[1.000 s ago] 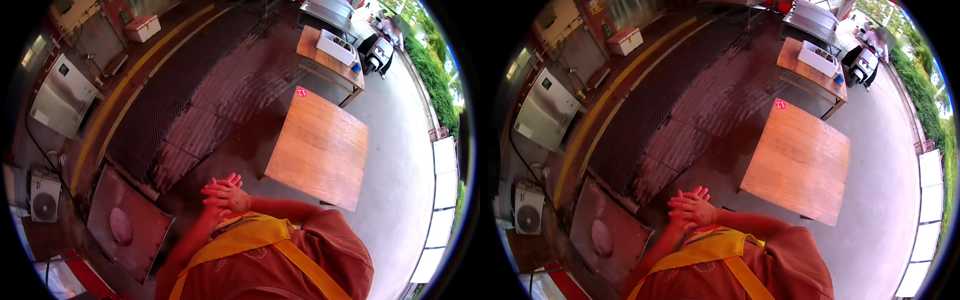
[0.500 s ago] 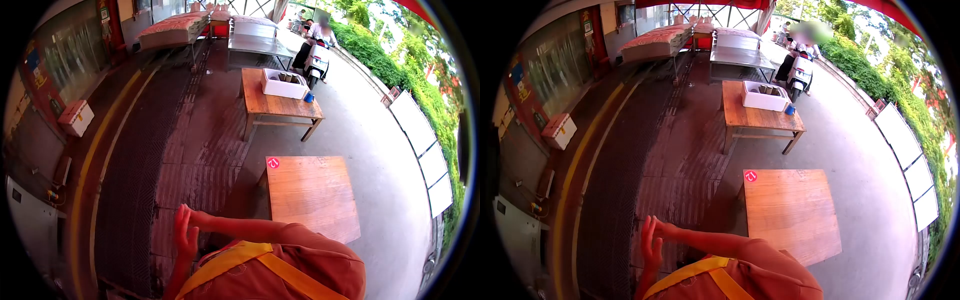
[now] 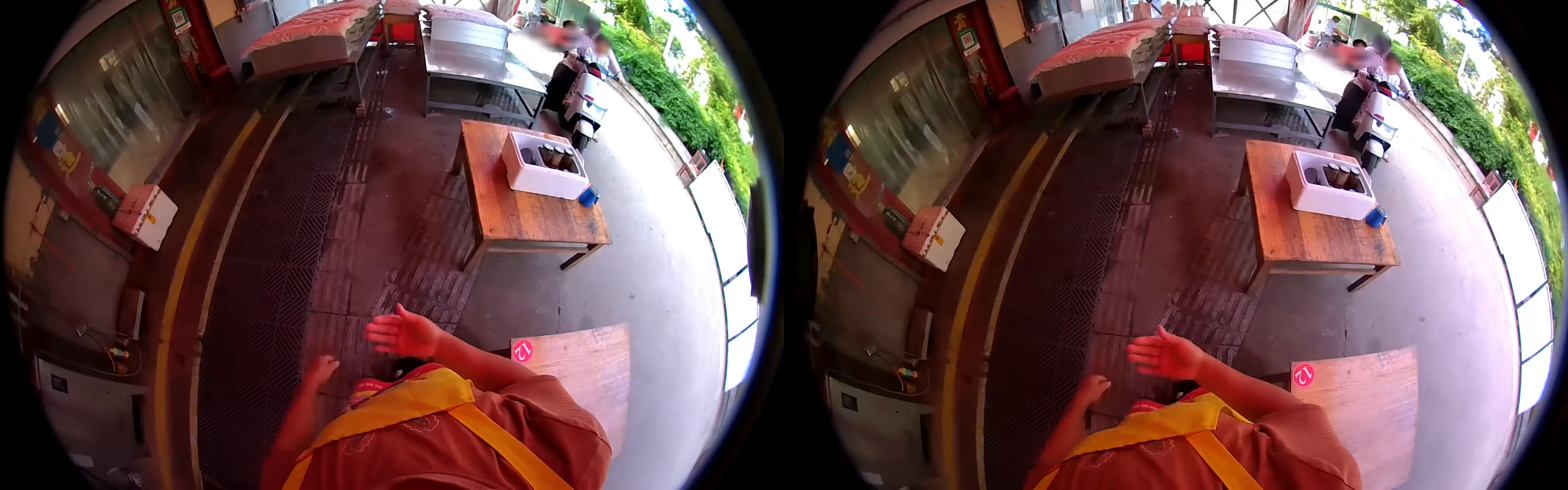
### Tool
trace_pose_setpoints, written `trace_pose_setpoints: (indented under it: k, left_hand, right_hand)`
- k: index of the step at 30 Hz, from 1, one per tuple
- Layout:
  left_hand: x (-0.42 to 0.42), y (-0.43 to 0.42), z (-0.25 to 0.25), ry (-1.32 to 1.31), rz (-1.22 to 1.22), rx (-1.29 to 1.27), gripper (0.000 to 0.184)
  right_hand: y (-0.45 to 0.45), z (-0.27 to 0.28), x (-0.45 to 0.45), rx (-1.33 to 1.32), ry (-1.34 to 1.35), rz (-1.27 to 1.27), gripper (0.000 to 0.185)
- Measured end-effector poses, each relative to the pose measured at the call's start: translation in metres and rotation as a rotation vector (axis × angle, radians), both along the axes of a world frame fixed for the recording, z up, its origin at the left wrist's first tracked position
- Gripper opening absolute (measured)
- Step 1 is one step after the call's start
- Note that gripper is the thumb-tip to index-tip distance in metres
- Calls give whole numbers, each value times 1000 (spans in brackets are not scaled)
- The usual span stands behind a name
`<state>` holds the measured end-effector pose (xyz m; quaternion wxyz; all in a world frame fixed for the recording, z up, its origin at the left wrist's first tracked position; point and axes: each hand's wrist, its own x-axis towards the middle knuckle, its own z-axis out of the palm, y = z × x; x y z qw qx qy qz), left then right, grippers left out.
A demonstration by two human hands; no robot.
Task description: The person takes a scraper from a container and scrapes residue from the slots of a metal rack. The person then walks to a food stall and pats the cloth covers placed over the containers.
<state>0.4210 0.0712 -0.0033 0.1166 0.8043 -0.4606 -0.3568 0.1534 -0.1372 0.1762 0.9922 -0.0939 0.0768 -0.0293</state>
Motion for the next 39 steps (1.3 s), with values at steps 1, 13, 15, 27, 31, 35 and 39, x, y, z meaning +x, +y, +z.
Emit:
trace_pose_setpoints:
  k: [1, 13, 15, 27, 31, 35, 39]
  left_hand:
    - [49, 40, -58, -368, -144, 81, 24]
    - [234, -202, -38, 128, 882, 35, 29]
    - [293, -422, -13, 24, 444, -331, 39]
    - [149, -1002, 596, 102, -968, -2396, 53]
    - [149, -1109, 615, -88, -1063, -2562, 52]
    - [175, -1216, 628, -161, -1001, -2594, 52]
    - [213, -1322, 624, -196, -1021, -2553, 51]
  right_hand:
    - [-25, 11, 20, -63, 37, 25, 47]
    - [-428, 232, 173, -948, -484, -376, 42]
    - [-477, 275, 159, -1073, -655, -478, 60]
    - [-769, 378, 166, -1837, -1245, -1234, 43]
    - [-895, 404, 171, -1873, -1341, -1288, 41]
    - [-1013, 426, 196, -1912, -1294, -1280, 40]
    - [-1128, 411, 223, -1875, -1188, -1320, 39]
